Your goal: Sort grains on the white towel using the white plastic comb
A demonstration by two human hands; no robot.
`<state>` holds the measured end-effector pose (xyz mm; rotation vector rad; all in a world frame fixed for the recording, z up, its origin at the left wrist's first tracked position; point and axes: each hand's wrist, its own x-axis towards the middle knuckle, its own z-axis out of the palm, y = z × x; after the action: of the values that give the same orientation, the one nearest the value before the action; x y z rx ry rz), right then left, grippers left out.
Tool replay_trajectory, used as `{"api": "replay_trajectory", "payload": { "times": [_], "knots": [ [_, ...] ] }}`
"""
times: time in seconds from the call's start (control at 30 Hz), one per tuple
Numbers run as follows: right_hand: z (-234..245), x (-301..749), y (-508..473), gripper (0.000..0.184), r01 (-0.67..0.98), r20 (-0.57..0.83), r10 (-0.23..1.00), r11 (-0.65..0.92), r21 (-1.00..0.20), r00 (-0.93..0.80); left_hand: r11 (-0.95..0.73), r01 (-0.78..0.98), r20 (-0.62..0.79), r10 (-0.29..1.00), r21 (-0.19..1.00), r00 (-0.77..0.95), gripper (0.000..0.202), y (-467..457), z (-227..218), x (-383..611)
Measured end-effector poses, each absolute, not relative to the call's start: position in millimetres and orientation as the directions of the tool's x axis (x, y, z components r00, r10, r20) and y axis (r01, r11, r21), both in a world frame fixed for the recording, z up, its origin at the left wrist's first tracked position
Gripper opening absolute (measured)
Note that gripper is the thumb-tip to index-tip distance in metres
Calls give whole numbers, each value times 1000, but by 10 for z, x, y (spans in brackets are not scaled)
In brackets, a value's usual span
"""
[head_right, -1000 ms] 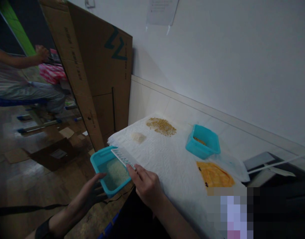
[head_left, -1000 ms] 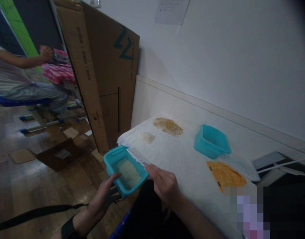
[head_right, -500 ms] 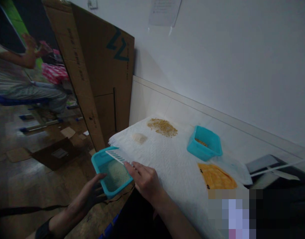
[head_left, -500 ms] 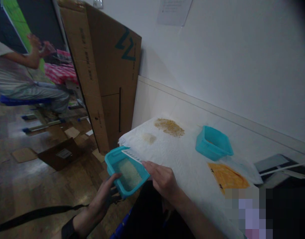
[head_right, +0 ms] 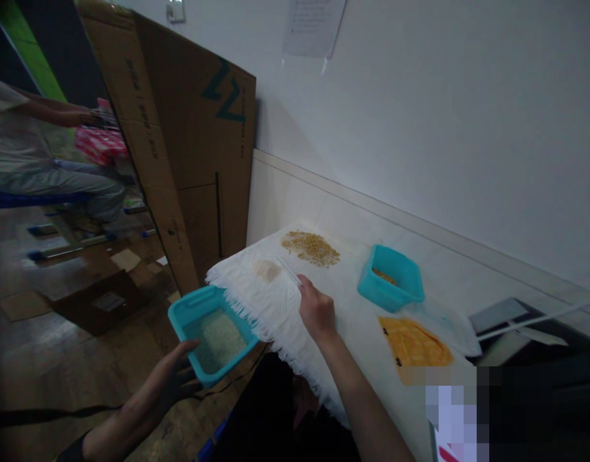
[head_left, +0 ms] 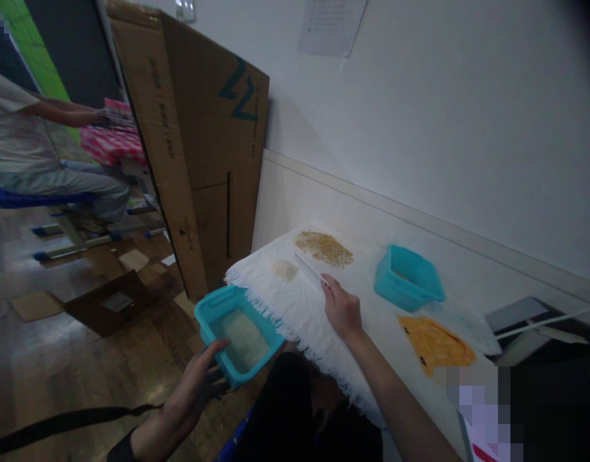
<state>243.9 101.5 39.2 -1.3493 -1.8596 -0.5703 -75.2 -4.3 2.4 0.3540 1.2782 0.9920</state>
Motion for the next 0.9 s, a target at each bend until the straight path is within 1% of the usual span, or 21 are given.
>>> {"api": "replay_trajectory", "payload": {
  "times": [0.27, 0.37, 0.57, 0.7, 0.77, 0.83, 0.9],
  "knots": [
    [348, 2240, 601, 28, 907, 795, 543, 422, 22, -272, 558, -433, -629, 777, 708, -28, 51, -40, 19, -763],
    [383, 2188, 475, 31, 889, 792, 522, 455, 55, -316, 571, -431, -643, 765, 699, -28, 54, -43, 40, -763],
    [428, 2234, 434, 38, 904, 823, 491, 422, 62, -286, 541, -462, -604, 797, 703, 15, 53, -80, -34, -791],
    [410, 2135, 316, 49, 877, 805, 489, 475, 78, -336, 524, -465, -590, 807, 713, 4, 49, -68, -74, -792],
    [416, 2058, 230, 53, 856, 796, 486, 512, 75, -361, 554, -448, -626, 780, 702, -16, 46, -47, -72, -777],
    [443, 2017, 173, 52, 838, 794, 480, 541, 68, -374, 573, -447, -649, 760, 687, -22, 46, -33, -71, -761],
    [483, 2033, 165, 47, 842, 806, 473, 537, 55, -355, 559, -463, -639, 769, 688, -20, 47, -32, -73, -747]
  ]
}}
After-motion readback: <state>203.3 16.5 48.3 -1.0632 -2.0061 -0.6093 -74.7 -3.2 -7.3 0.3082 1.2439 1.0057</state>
